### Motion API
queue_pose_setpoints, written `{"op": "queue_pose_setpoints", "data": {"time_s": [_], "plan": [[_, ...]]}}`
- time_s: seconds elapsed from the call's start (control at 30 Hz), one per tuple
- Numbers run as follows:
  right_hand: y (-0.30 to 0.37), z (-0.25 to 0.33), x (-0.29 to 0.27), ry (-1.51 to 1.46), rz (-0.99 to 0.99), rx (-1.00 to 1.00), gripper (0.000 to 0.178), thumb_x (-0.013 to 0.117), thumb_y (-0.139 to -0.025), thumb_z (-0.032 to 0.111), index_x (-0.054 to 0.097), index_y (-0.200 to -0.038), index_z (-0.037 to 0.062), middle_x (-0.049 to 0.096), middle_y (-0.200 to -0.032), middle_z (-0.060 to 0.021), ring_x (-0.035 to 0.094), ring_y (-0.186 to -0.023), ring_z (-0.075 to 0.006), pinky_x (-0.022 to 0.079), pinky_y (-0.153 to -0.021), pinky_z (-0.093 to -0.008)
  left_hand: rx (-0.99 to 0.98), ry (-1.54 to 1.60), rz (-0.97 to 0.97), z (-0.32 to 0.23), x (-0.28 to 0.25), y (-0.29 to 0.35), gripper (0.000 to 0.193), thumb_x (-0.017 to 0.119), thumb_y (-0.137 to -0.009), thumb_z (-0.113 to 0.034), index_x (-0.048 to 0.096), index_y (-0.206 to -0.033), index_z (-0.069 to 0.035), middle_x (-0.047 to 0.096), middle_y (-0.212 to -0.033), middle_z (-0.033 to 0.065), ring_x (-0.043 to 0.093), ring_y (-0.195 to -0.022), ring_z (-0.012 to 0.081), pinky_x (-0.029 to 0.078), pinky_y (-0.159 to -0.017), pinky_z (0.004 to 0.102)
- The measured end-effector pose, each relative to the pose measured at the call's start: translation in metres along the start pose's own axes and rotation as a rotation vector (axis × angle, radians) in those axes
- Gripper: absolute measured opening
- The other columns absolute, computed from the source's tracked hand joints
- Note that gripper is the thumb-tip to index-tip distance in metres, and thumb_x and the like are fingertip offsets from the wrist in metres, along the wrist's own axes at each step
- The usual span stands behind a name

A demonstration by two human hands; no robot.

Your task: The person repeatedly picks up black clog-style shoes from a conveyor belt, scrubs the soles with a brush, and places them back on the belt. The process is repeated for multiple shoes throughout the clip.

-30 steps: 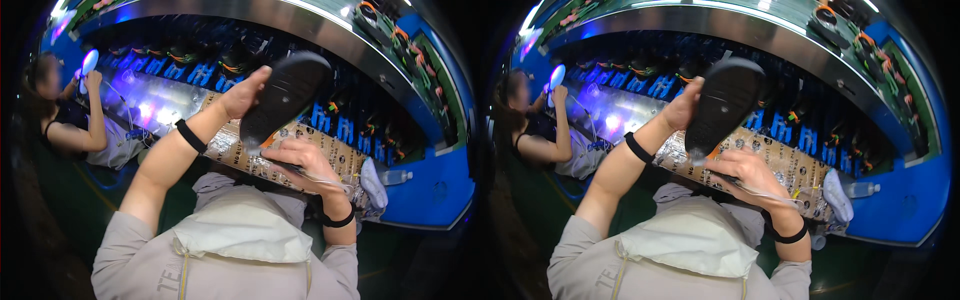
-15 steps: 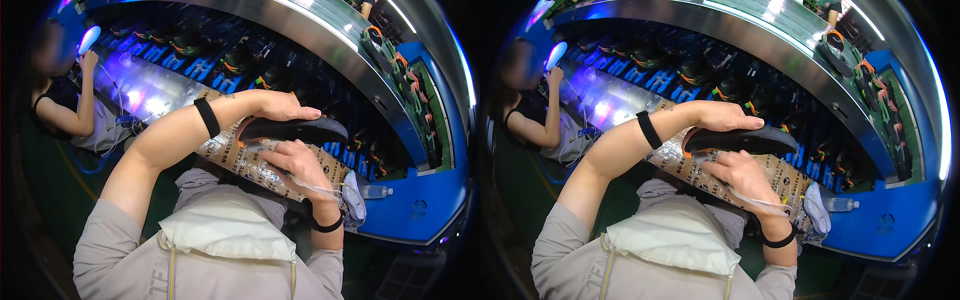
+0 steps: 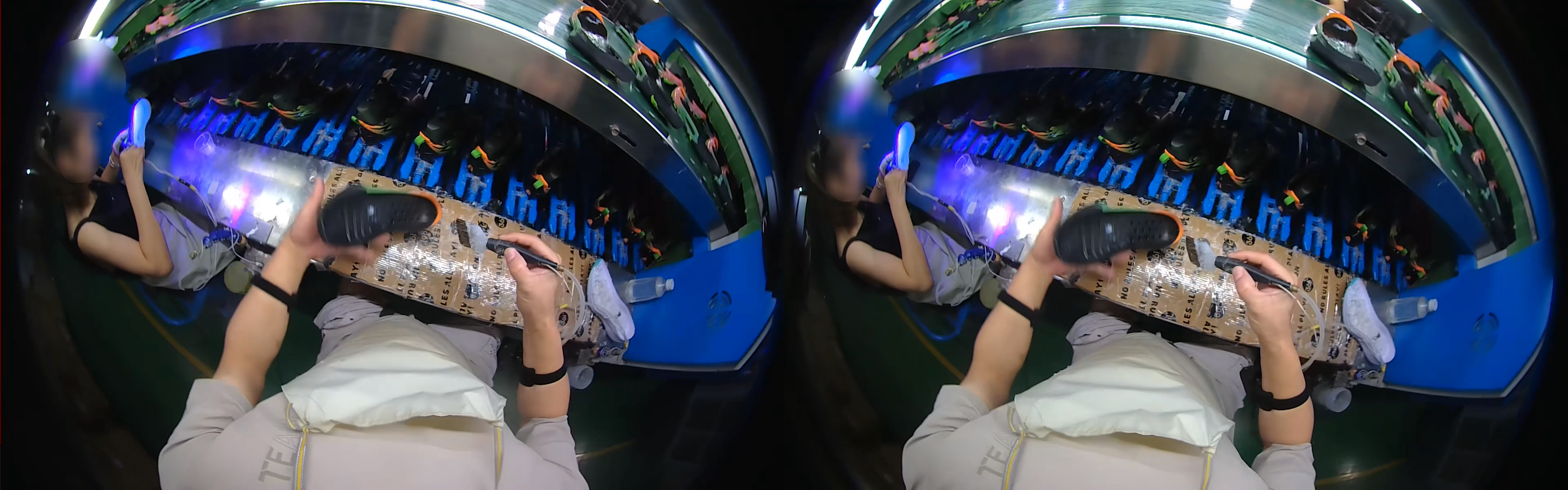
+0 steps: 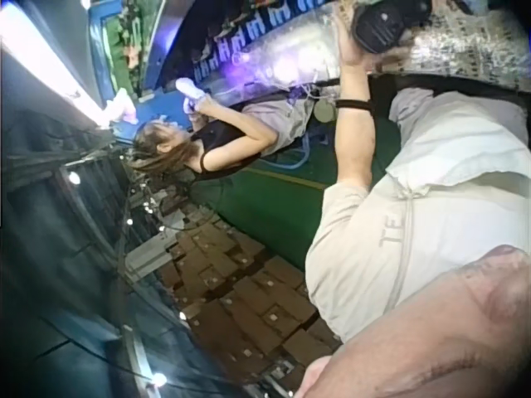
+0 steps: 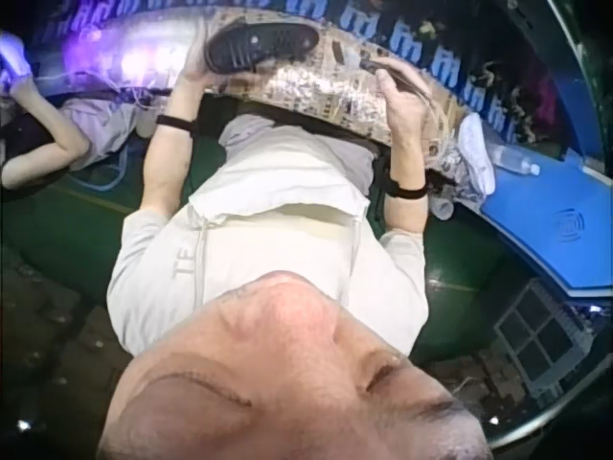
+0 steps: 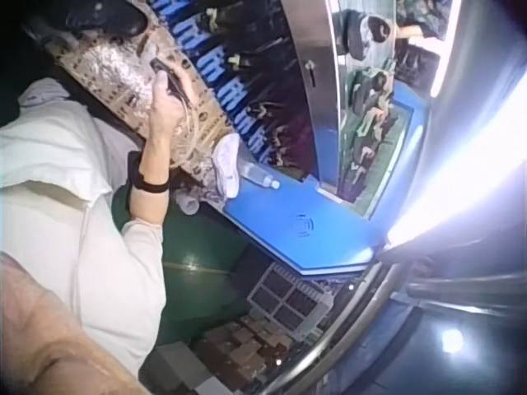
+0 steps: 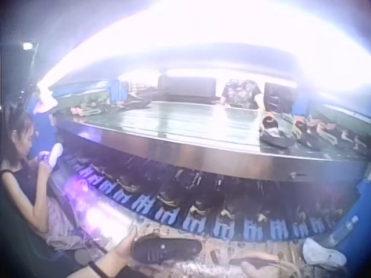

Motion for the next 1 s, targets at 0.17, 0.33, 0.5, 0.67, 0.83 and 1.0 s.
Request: {"op": "queue_pose_setpoints", "data": {"time_s": [0.17, 0.33, 0.5, 0.67, 0.83, 1.0], "plan": [[0.003, -0.042, 0.023, -0.190, -0.038, 0.152, 0.018, 0.075, -0.097, 0.005, 0.079, -0.114, 0.0005, 0.069, -0.095, 0.0025, 0.057, -0.083, -0.0049, 0.045, -0.074, -0.0216, -0.175, 0.342, 0.060, 0.085, -0.032, 0.018, 0.106, 0.020, -0.104, -0.084, 0.032, -0.169, -0.001, 0.048, -0.155, 0.0434, 0.060, -0.133, 0.0602, 0.059, -0.098, 0.0708], [-0.015, -0.050, 0.051, -0.096, -0.074, 0.203, 0.017, 0.076, -0.097, 0.009, 0.079, -0.111, 0.0013, 0.069, -0.087, 0.0031, 0.057, -0.076, -0.0047, 0.046, -0.069, -0.0233, -0.117, 0.402, 0.085, 0.125, 0.002, -0.013, 0.085, 0.045, -0.099, -0.049, 0.038, -0.165, 0.004, 0.048, -0.158, 0.0391, 0.051, -0.145, 0.0551, 0.045, -0.115, 0.0726], [-0.043, -0.032, 0.066, 0.040, -0.122, 0.047, 0.018, 0.077, -0.093, 0.014, 0.079, -0.104, -0.0002, 0.072, -0.081, -0.0019, 0.063, -0.076, -0.0086, 0.051, -0.070, -0.0280, -0.052, 0.449, 0.007, 0.143, 0.013, -0.035, 0.084, 0.028, -0.108, -0.064, 0.045, -0.162, -0.001, 0.057, -0.151, 0.0335, 0.058, -0.139, 0.0520, 0.049, -0.112, 0.0713], [-0.058, -0.017, 0.071, 0.105, -0.209, -0.037, 0.020, 0.077, -0.092, 0.015, 0.078, -0.105, -0.0008, 0.075, -0.080, -0.0057, 0.069, -0.076, -0.0111, 0.055, -0.071, -0.0311, 0.048, 0.362, -0.087, 0.137, 0.026, -0.043, 0.084, 0.029, -0.108, -0.068, 0.050, -0.158, -0.003, 0.063, -0.145, 0.0304, 0.063, -0.134, 0.0484, 0.051, -0.116, 0.0632], [-0.049, 0.001, 0.088, 0.250, -0.250, -0.244, 0.018, 0.077, -0.090, 0.010, 0.078, -0.105, 0.0000, 0.078, -0.090, -0.0146, 0.077, -0.080, -0.0248, 0.059, -0.073, -0.0352, 0.086, 0.302, -0.090, 0.136, 0.035, -0.044, 0.073, 0.033, -0.107, -0.053, 0.055, -0.152, 0.000, 0.065, -0.145, 0.0249, 0.066, -0.133, 0.0403, 0.051, -0.117, 0.0552], [-0.014, 0.015, 0.108, 0.539, 0.056, -0.484, 0.021, 0.080, -0.087, 0.009, 0.079, -0.106, 0.0018, 0.078, -0.094, -0.0181, 0.076, -0.085, -0.0344, 0.060, -0.081, -0.0415, 0.170, 0.264, -0.160, 0.133, 0.020, -0.049, 0.071, 0.033, -0.108, -0.053, 0.057, -0.150, -0.002, 0.067, -0.145, 0.0199, 0.067, -0.132, 0.0342, 0.052, -0.117, 0.0512]]}}
Point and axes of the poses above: each hand's wrist, its own y-axis away from the middle knuckle, its own x-axis out of the palm, z = x × y, the point moved 6 cm from there along -y, towards the middle knuckle
